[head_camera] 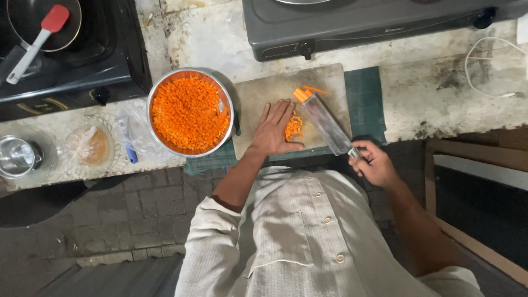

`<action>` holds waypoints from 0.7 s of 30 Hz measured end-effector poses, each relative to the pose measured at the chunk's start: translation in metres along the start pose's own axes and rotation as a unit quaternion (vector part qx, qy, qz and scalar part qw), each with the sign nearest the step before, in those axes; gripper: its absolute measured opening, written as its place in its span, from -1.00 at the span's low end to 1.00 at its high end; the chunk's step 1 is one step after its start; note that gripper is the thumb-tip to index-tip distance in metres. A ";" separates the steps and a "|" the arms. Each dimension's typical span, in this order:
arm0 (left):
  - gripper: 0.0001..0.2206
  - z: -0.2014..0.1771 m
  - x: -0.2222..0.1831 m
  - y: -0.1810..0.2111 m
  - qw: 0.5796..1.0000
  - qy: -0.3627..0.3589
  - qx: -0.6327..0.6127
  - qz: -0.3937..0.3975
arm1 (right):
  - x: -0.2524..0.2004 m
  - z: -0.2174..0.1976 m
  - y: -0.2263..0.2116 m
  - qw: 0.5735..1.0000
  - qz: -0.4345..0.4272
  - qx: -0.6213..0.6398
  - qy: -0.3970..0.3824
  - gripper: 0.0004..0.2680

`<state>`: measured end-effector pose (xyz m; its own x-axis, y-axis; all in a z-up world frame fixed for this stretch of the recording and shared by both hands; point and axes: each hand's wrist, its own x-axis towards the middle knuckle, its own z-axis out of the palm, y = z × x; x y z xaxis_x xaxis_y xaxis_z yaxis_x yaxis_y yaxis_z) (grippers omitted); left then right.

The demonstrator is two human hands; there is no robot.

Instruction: Dicing carrot sticks into small pieces on a wooden cutting board using a large knife.

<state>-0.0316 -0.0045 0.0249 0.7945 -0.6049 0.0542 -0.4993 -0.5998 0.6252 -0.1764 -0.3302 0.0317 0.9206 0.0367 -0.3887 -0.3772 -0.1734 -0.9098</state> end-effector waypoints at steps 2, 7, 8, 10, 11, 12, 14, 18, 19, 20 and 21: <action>0.17 0.002 0.001 0.011 0.998 -0.039 0.046 -0.030 | 0.005 -0.001 0.002 1.000 -0.004 0.022 -0.009 -0.71; 0.25 0.028 0.003 0.018 0.990 -0.038 0.101 -0.086 | 0.011 0.002 0.010 0.998 0.002 0.067 -0.017 -0.73; 0.16 0.032 0.003 0.017 0.991 -0.003 0.097 -0.093 | 0.013 0.006 0.009 0.996 0.008 0.086 -0.014 -0.74; 0.08 0.040 0.004 0.015 0.990 0.032 0.093 -0.102 | 0.016 0.014 0.007 0.994 0.016 0.105 -0.012 -0.75; -0.02 0.043 0.005 0.013 0.988 0.088 0.084 -0.095 | 0.017 0.019 0.006 0.992 0.025 0.125 -0.003 -0.74; -0.11 0.047 0.006 0.011 0.983 0.144 0.074 -0.087 | 0.018 0.023 0.005 0.989 0.036 0.146 0.007 -0.73; -0.11 0.052 0.007 0.010 0.983 0.142 0.071 -0.093 | 0.022 0.035 0.012 0.986 0.038 0.163 0.013 -0.73; -0.20 0.061 0.011 0.016 0.977 0.170 0.043 -0.118 | 0.027 0.067 0.011 0.977 0.037 0.207 0.034 -0.73; -0.20 0.064 0.013 0.017 0.976 0.173 0.045 -0.123 | 0.029 0.078 0.007 0.978 0.036 0.205 0.028 -0.73; -0.20 0.068 0.015 0.020 0.969 0.200 0.057 -0.134 | 0.029 0.088 0.003 0.976 0.034 0.214 0.035 -0.74; -0.20 0.072 0.017 0.023 0.961 0.226 0.069 -0.144 | 0.029 0.098 -0.001 0.974 0.031 0.222 0.043 -0.74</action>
<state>-0.0546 -0.0659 -0.0163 0.9602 -0.1328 0.2459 -0.2521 -0.7913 0.5570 -0.1597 -0.2329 0.0070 0.8926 -0.0453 -0.4487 -0.4215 0.2699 -0.8657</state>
